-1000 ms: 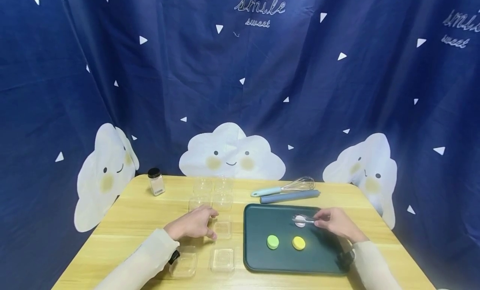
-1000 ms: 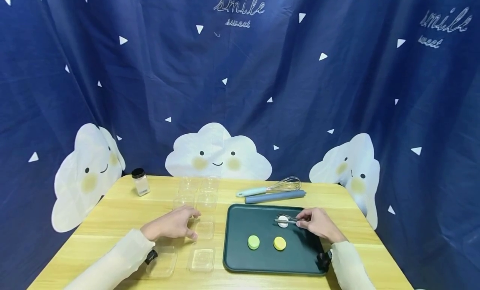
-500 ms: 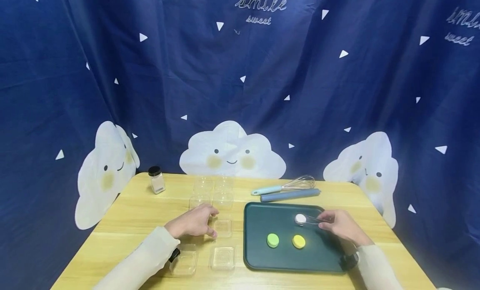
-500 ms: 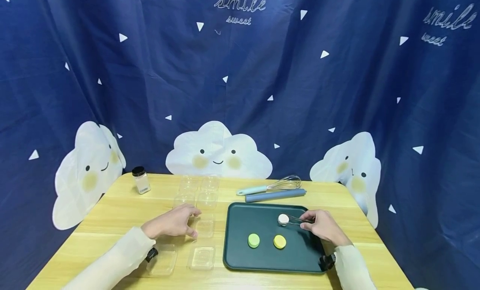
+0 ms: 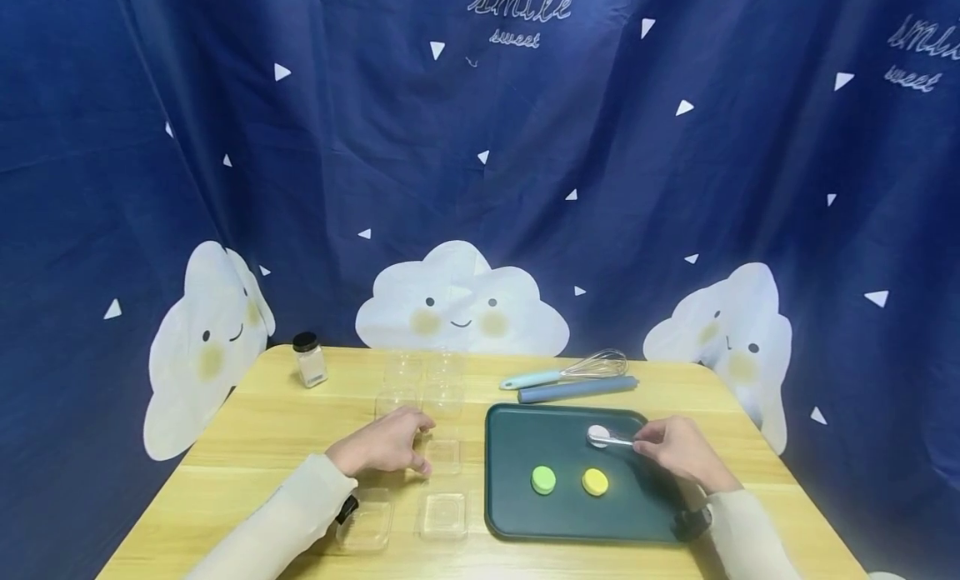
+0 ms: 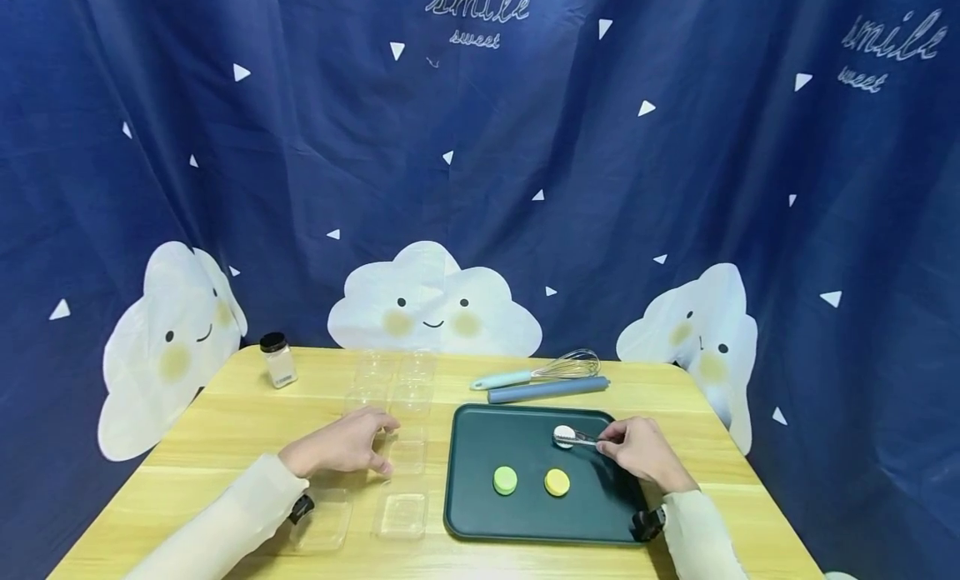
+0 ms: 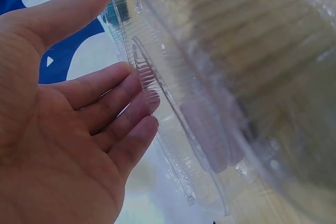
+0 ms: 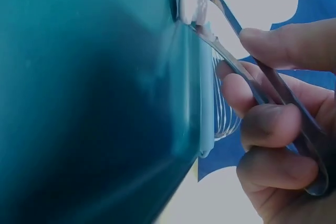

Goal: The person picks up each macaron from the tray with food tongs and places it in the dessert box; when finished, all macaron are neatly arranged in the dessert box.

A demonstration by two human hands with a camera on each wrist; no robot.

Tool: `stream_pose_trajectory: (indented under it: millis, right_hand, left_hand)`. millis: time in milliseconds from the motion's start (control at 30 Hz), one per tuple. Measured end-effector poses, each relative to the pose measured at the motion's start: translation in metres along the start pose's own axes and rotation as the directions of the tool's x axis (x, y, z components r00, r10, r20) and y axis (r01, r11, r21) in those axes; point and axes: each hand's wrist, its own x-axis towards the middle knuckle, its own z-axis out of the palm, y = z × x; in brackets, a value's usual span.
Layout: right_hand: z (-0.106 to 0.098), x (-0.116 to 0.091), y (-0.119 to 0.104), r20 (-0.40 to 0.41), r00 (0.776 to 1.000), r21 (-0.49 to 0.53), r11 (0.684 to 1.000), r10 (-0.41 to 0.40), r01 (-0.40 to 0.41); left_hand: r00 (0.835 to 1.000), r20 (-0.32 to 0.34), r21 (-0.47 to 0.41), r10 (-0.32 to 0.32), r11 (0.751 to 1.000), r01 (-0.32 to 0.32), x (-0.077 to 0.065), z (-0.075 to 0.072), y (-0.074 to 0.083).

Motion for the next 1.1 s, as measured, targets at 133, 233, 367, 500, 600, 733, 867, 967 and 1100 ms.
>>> stream_pose_trajectory:
  millis: [133,233,367,500,600,733,867,967,1100]
  right_hand:
    - [0.0,0.001,-0.004,-0.015,1.0,-0.001,1.0,0.013,-0.013]
    - [-0.001,0.002,-0.008,-0.017,1.0,-0.005,1.0,0.006,-0.006]
    - [-0.002,0.003,-0.012,-0.02,1.0,-0.014,1.0,0.001,-0.002]
    - [-0.002,0.004,-0.017,-0.044,0.999,-0.012,1.0,0.001,-0.002]
    - [-0.002,0.005,-0.022,-0.083,0.996,-0.01,1.0,-0.012,0.011]
    - [-0.001,0.006,-0.031,-0.145,0.987,-0.034,0.998,-0.063,0.059]
    - [0.004,0.011,-0.042,-0.204,0.971,-0.063,0.992,-0.122,0.112]
    - [0.007,0.018,-0.051,-0.257,0.952,-0.072,0.986,-0.163,0.15]
    - [0.009,0.026,-0.07,-0.333,0.918,-0.064,0.976,-0.218,0.208]
  left_hand:
    - [1.0,0.001,-0.002,0.0,1.0,0.0,0.002,0.0,0.001]
    - [1.0,-0.002,0.007,-0.003,1.0,0.003,0.003,0.0,0.002]
    - [1.0,-0.004,0.003,-0.002,1.0,0.002,0.003,0.0,0.003]
    - [1.0,-0.008,0.001,0.004,1.0,-0.004,0.004,0.0,0.003]
    - [1.0,-0.006,0.001,0.004,1.0,-0.004,0.004,0.001,0.003]
    - [1.0,0.007,-0.018,-0.002,1.0,0.002,0.004,0.002,0.002]
    - [1.0,0.009,-0.026,0.006,1.0,-0.005,0.002,0.004,0.001]
    - [1.0,0.002,-0.029,0.008,1.0,-0.008,0.001,0.003,0.0]
    - [1.0,-0.01,-0.029,0.0,1.0,0.0,0.001,0.001,-0.001]
